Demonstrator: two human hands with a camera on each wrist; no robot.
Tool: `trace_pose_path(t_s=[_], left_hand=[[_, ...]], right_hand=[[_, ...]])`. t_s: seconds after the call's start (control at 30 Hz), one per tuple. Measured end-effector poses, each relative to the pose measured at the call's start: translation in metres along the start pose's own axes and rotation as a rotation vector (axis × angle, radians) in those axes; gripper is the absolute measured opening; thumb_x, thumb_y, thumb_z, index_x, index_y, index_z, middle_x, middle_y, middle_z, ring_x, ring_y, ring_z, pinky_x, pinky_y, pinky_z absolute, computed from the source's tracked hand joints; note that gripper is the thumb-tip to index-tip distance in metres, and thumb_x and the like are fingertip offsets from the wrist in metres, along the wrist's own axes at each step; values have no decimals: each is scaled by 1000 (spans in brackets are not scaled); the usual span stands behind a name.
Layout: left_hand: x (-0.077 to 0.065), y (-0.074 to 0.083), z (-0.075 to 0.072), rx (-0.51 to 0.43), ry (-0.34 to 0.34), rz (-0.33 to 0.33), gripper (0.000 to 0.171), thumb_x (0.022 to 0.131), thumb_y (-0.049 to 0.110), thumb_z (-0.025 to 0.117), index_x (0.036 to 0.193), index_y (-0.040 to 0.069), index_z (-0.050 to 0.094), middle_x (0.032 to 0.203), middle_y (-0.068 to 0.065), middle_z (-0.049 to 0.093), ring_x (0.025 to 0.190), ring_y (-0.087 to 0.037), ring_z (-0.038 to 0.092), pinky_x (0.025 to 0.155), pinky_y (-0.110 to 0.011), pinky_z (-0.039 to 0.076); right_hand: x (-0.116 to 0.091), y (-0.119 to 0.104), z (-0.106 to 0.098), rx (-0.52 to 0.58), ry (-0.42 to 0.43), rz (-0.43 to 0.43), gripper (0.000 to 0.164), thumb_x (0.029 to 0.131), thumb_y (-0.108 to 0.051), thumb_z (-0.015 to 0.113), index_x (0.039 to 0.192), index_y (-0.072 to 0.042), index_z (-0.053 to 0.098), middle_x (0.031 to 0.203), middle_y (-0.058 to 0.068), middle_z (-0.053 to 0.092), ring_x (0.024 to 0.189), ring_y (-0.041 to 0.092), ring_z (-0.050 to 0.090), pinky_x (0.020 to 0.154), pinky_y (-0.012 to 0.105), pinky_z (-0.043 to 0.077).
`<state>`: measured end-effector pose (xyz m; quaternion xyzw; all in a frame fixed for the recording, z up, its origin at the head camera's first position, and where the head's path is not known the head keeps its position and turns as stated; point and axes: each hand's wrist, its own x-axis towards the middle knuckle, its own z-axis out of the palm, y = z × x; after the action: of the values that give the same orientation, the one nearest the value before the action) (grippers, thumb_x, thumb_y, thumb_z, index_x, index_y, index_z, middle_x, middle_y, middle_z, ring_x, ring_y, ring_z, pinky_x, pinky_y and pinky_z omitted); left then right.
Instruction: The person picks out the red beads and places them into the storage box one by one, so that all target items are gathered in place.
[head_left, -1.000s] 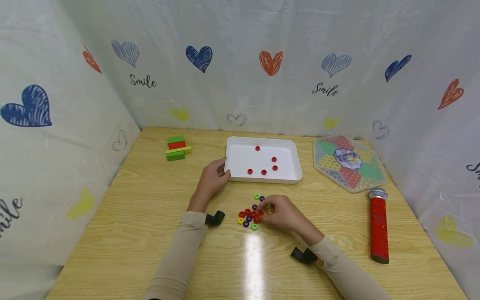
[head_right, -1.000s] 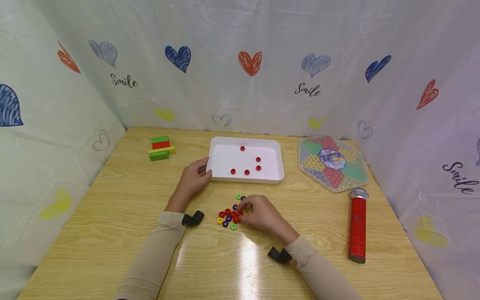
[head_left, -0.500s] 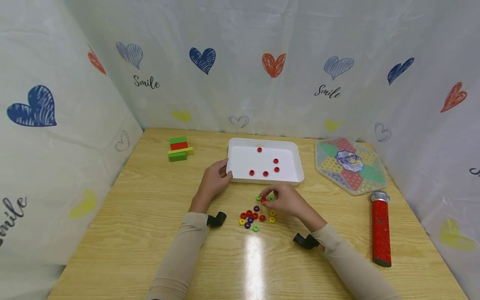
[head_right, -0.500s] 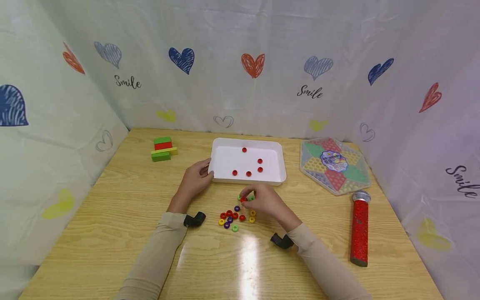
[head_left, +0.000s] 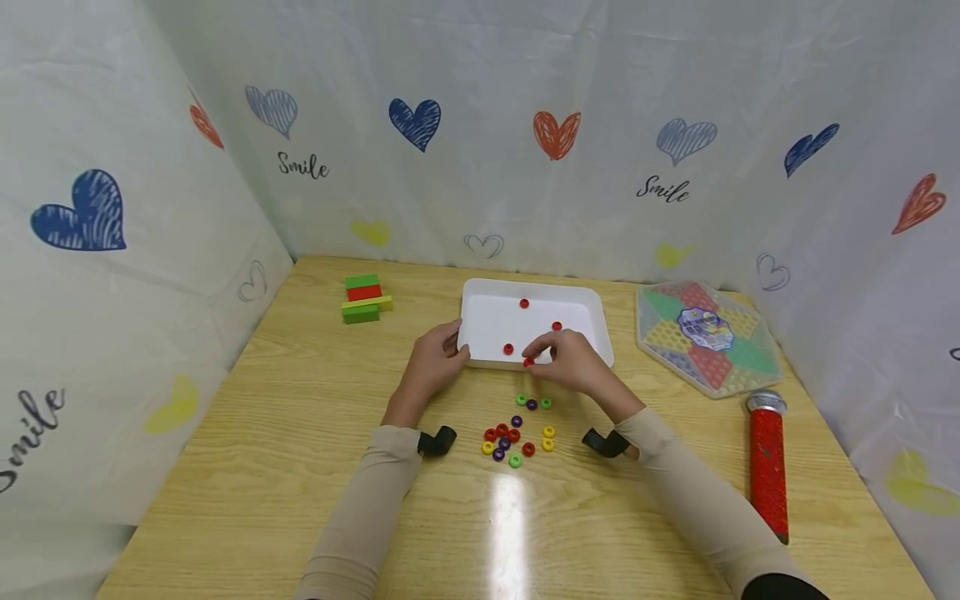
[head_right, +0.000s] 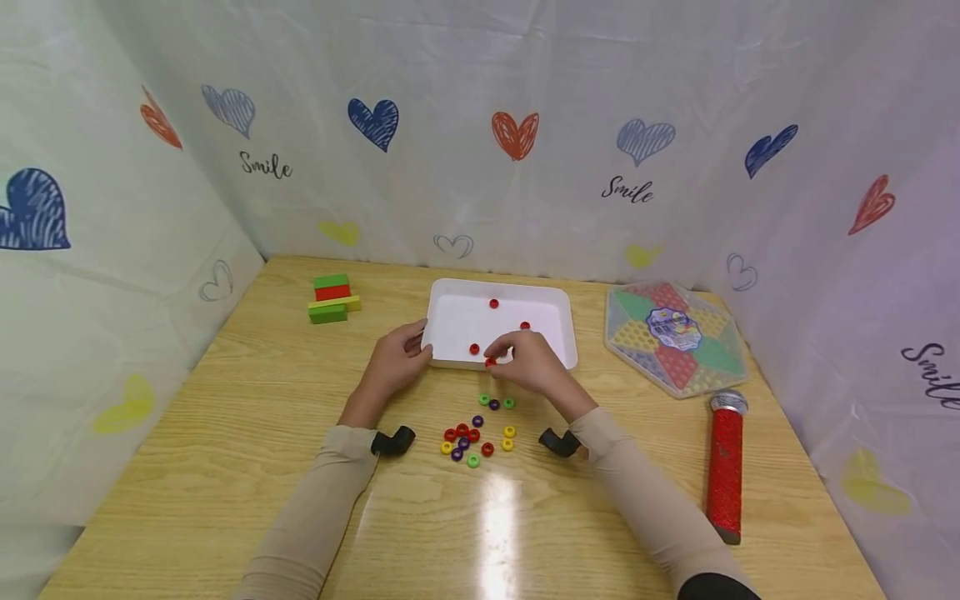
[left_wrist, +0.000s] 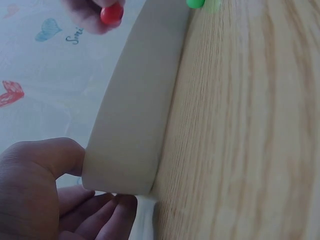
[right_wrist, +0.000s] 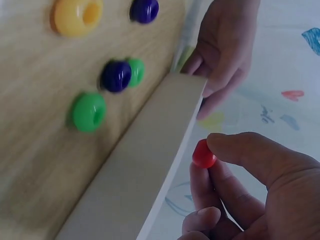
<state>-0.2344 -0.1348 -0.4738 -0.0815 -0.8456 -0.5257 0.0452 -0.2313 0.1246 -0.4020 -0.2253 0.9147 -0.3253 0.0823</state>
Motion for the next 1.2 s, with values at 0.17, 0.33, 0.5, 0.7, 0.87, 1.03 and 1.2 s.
trace_pose_path(t_s=[0.17,0.33,0.5,0.7,0.87,1.03,1.2], left_hand=[[0,0,-1,19,0,1,57,94,13,65,147,-1,50,145,-21,56,130,-28,61,103,-36,54],[0,0,-2,27,1,7,57,94,14,65,147,-1,50,145,-21,56,130,-28,61,103,-36,54],[-1,-1,-1,17,-5,4,57,95,14,65,147,-2,49,145,-21,55,131,-28,60,104,-35,54],[-4,0,1,15,-14,-19,57,95,13,65,147,-1,49,146,-20,55,132,-27,59,104,-34,53],[-3,1,1,26,-10,-20,56,95,14,65,147,-1,50,145,-19,56,132,-26,59,104,-33,53],[-1,1,1,28,-16,-25,57,95,15,65,148,0,49,146,-19,56,132,-25,59,104,-33,53],[0,-1,0,19,-12,-20,57,95,15,64,148,0,49,146,-19,56,132,-25,59,104,-33,53]], right_hand=[[17,1,-8,-21,14,31,19,86,-17,78,104,-9,79,100,6,77,84,19,58,75,30,46],[27,1,-11,-5,14,66,21,87,-18,78,106,-9,79,102,7,77,88,22,59,77,33,47],[37,3,-8,-2,17,115,20,87,-18,78,105,-11,79,104,7,76,87,23,56,72,31,47],[47,6,-5,-5,20,149,21,86,-17,78,106,-9,79,105,9,76,90,24,59,73,30,49],[53,9,-6,-7,26,162,23,86,-17,77,108,-7,78,107,11,76,92,25,62,73,32,51],[58,13,-4,-13,20,183,24,87,-17,77,109,-7,78,109,11,75,94,25,63,75,32,51],[65,17,-2,-12,19,186,25,87,-17,77,110,-6,77,109,11,75,96,25,65,79,35,54]])
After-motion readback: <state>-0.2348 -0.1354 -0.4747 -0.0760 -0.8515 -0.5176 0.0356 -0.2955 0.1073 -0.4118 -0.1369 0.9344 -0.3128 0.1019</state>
